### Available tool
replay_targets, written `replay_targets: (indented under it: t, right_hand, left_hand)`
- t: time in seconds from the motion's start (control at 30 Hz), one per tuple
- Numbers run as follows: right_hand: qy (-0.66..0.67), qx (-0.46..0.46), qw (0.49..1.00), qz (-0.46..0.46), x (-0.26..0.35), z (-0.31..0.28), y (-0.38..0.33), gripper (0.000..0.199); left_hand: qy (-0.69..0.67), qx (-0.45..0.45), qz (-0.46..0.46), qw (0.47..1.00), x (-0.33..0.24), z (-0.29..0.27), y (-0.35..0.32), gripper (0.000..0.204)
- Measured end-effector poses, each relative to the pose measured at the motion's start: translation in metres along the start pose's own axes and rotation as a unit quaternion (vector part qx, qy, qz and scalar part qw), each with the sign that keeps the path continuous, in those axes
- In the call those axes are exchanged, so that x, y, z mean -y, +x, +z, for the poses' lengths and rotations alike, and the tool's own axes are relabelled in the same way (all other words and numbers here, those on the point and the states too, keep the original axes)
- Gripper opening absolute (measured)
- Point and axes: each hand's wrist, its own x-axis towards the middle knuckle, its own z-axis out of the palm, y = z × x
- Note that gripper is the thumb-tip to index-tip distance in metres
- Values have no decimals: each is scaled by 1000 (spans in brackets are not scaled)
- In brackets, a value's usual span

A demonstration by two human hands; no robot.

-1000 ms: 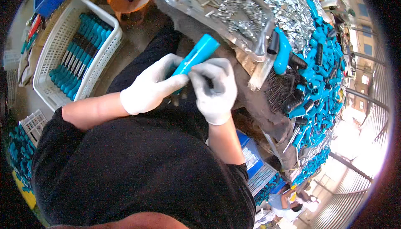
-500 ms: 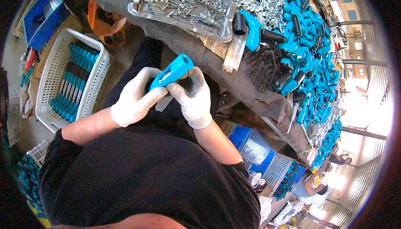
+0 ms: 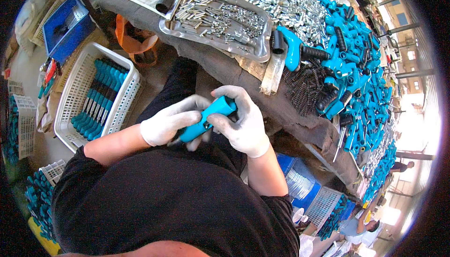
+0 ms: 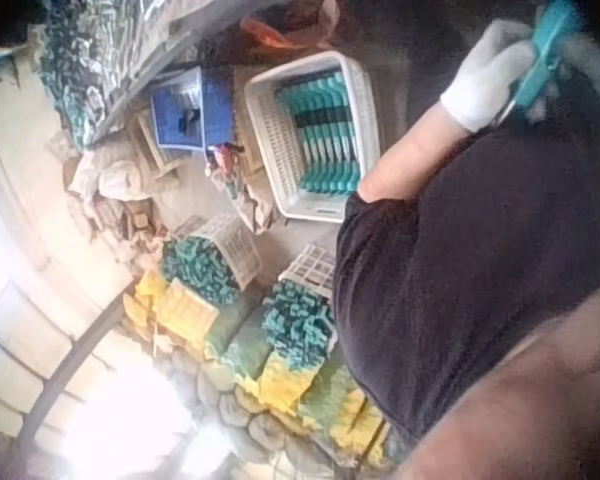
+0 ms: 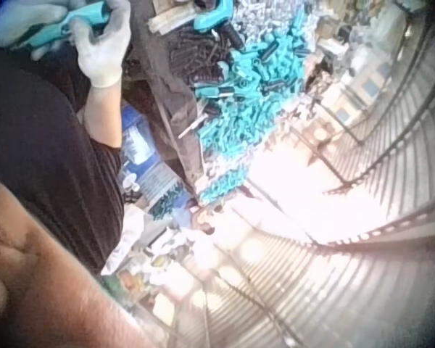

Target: Assembling metal and plastic components for a handheld tool on an industrial workbench.

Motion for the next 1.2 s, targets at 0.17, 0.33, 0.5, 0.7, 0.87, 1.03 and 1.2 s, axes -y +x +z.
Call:
replay_targets:
  t: [0.17,0.33,0.5,0.7,0.87,1.03,1.2]
  right_hand:
    - [-377,-116,919,-13,9,13,26,37]
    - [-344,-69,936,15,17,0,67,24]
    - [-596,-120,792,-65,32,-50,142,12]
    - [-711,-22,703,-5,24,-53,173,15]
    - [-739,8,673,-18,25,-53,183,14]
    - [-742,27,669,3,25,-53,188,16]
    - [-725,-39,688,-15,22,-54,184,17]
  left_hand:
    - [53,-99,60,992,15,-14,4,38]
    - [300,-153,142,931,14,-26,6,52]
    - [150,-151,81,974,8,-37,10,51]
    - [141,-154,56,976,5,-48,6,49]
    - [119,-159,73,977,3,-55,7,48]
    - [100,-149,68,981,1,-57,2,48]
    - [90,-144,53,984,-5,-51,-3,48]
